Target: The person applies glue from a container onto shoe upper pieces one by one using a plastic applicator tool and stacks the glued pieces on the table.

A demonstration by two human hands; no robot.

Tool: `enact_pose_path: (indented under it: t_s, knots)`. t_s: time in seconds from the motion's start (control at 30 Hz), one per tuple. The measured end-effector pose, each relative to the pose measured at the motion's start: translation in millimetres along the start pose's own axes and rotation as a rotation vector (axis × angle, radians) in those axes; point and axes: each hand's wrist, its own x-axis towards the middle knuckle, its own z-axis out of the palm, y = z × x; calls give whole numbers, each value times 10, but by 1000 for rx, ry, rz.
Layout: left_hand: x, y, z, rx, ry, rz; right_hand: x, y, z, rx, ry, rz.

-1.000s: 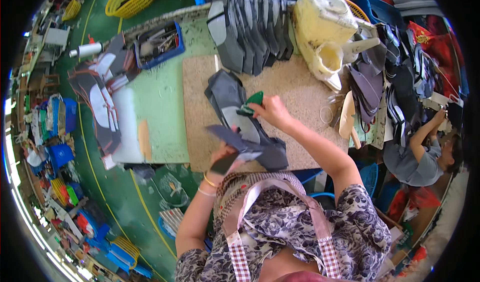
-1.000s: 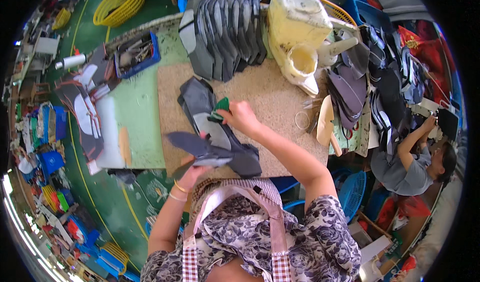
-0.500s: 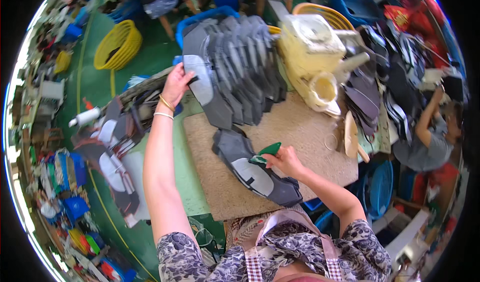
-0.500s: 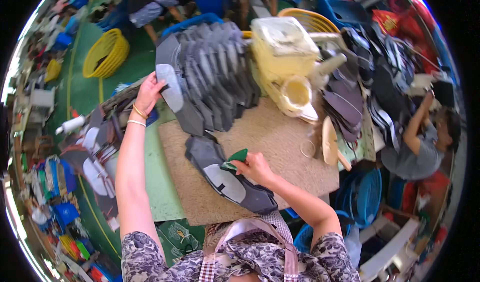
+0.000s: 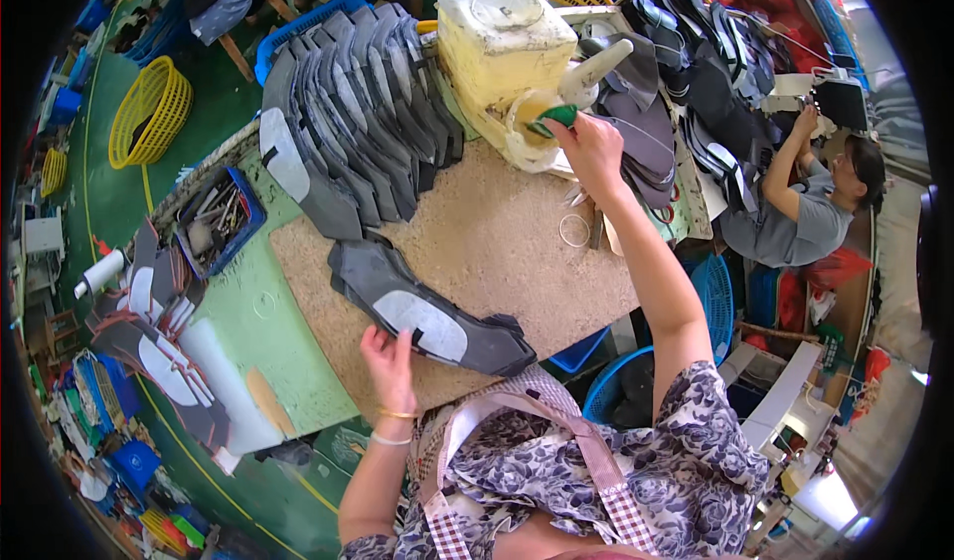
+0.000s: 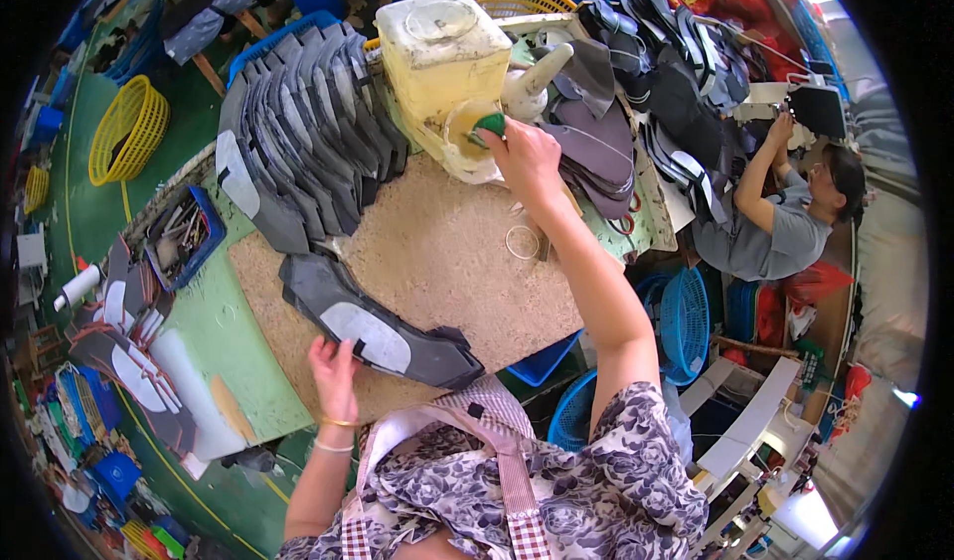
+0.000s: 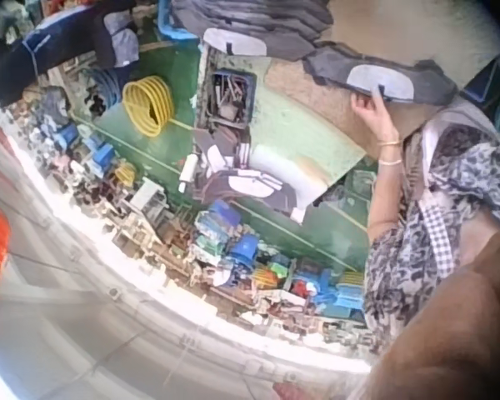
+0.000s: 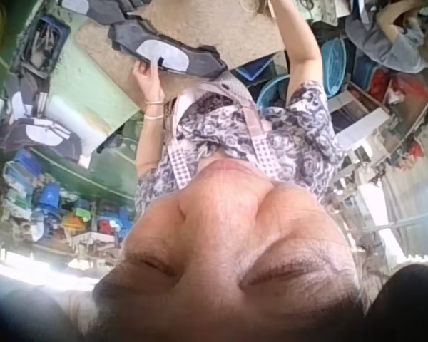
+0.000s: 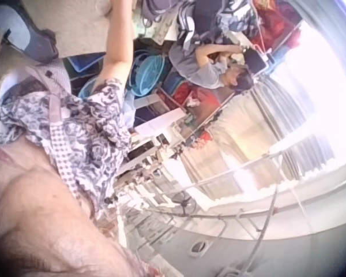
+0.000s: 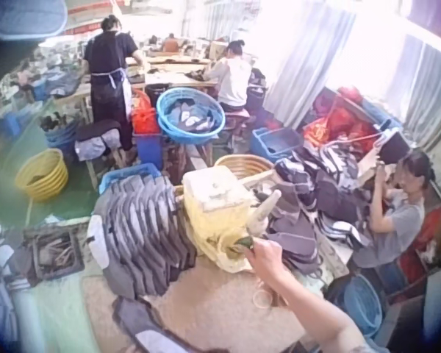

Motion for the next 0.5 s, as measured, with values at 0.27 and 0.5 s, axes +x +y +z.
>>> enact_pose_path:
  t_s: [0.27,0.5]
  knots:
    - [-208,-146,62,-120,-22,55,-20,49,-79,1064,-403,602]
    - [-84,-390,310,575,239,551,-1169,-841,373,1123,-719,491]
